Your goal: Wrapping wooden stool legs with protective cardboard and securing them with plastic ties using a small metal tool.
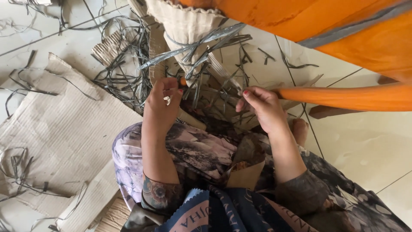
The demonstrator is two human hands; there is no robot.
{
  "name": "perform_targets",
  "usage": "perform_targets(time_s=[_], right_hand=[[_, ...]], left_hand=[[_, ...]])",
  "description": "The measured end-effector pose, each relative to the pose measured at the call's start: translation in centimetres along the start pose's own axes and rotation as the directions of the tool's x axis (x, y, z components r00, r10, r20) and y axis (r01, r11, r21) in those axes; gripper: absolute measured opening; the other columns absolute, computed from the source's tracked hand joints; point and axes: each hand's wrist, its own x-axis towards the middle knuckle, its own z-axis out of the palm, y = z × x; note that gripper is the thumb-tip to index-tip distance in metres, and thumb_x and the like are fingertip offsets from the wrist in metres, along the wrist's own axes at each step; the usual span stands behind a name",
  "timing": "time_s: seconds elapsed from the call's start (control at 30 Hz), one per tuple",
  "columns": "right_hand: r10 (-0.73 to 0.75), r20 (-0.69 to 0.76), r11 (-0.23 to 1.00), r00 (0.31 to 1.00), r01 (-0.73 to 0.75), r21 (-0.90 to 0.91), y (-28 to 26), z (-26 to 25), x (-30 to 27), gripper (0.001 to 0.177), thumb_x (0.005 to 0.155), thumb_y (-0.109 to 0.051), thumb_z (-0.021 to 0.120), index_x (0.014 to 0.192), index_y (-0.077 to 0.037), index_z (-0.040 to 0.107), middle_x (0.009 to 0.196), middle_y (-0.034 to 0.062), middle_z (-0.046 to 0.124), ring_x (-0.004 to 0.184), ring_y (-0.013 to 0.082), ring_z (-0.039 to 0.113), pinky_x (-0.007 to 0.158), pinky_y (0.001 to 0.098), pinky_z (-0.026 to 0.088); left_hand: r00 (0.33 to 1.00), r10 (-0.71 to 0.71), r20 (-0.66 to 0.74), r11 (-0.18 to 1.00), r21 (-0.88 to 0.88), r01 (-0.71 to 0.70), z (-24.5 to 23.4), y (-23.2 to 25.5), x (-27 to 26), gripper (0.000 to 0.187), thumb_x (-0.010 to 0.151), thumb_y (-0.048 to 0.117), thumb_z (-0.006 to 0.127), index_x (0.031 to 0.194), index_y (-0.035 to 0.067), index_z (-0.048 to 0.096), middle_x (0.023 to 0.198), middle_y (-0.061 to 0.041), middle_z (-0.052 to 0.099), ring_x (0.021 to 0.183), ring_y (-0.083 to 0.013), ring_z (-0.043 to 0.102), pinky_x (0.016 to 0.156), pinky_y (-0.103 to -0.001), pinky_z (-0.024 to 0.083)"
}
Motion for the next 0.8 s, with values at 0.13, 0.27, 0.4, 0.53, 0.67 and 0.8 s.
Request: perform_targets(time_s=[0.13,0.27,0.4,0.53,0.67,0.8], right_hand=[[0.045,0.022,0.997,0.999,-0.046,0.06,-0.2,-0.4,-0.2,0.021,0.1,-0.018,0.068,0.109,0.001,0.069,0.09,0.0239,0.076,0.08,0.0284,0.079,0.078,0.0423,0.065],[0.043,0.051,0.984,0.998,-0.051,0.172,-2.0,0.4,-0.6,0.019,0.101,-0.02,0.065,0.108,-0.003,0.064,0.104,0.025,0.076,0.093,0.0304,0.078,0.087,0.0455,0.064],[-0.013,0.079,0.967,0.997,-0.008,0.253,-3.4,1.3,-1.0,0.018,0.104,-0.024,0.061,0.111,-0.007,0.059,0.116,0.0237,0.075,0.106,0.031,0.075,0.099,0.047,0.061],[-0.051,0.075,0.952,0.996,0.025,0.304,-4.4,1.2,-0.8,0.016,0.105,-0.024,0.058,0.11,-0.009,0.059,0.117,0.0246,0.074,0.107,0.0332,0.075,0.098,0.0515,0.062],[-0.088,0.017,0.96,0.996,0.08,0.269,-4.8,1.3,-0.5,0.014,0.106,-0.023,0.06,0.111,-0.01,0.058,0.104,0.0221,0.075,0.087,0.0287,0.077,0.077,0.0429,0.066],[-0.127,-0.088,0.99,0.988,0.132,0.053,-4.6,3.0,-1.1,0.01,0.107,-0.014,0.062,0.108,-0.005,0.065,0.07,0.012,0.06,0.045,0.0077,0.045,0.035,0.0196,0.039]], left_hand=[[0.984,-0.052,0.171,0.98,0.199,0.017,0.5,-1.3,0.1,0.022,0.095,0.029,0.067,0.114,0.02,0.073,0.103,-0.007,0.077,0.103,-0.0301,0.074,0.088,-0.047,0.058],[0.793,-0.047,0.608,0.997,0.074,0.003,1.2,2.9,-1.2,0.041,0.093,0.035,0.061,0.126,0.012,0.069,0.11,-0.021,0.077,0.109,-0.0404,0.072,0.096,-0.054,0.055],[0.745,0.129,0.654,0.992,-0.087,-0.096,4.4,3.1,-1.6,0.05,0.093,0.041,0.062,0.14,0.024,0.059,0.098,-0.014,0.076,0.1,-0.038,0.073,0.091,-0.05,0.055],[0.739,0.141,0.658,0.99,-0.07,-0.126,6.5,2.2,-1.7,0.031,0.101,0.031,0.057,0.121,0.016,0.075,0.102,-0.014,0.079,0.097,-0.0353,0.075,0.087,-0.042,0.058],[0.766,0.069,0.639,0.976,0.118,-0.186,6.6,0.7,-1.5,0.03,0.099,0.033,0.058,0.119,0.019,0.075,0.111,-0.013,0.076,0.106,-0.036,0.072,0.093,-0.048,0.056],[0.886,0.215,0.411,0.976,-0.134,-0.174,5.7,0.9,-1.4,0.03,0.103,0.031,0.057,0.125,0.015,0.07,0.103,-0.015,0.076,0.097,-0.0356,0.074,0.083,-0.048,0.059]])
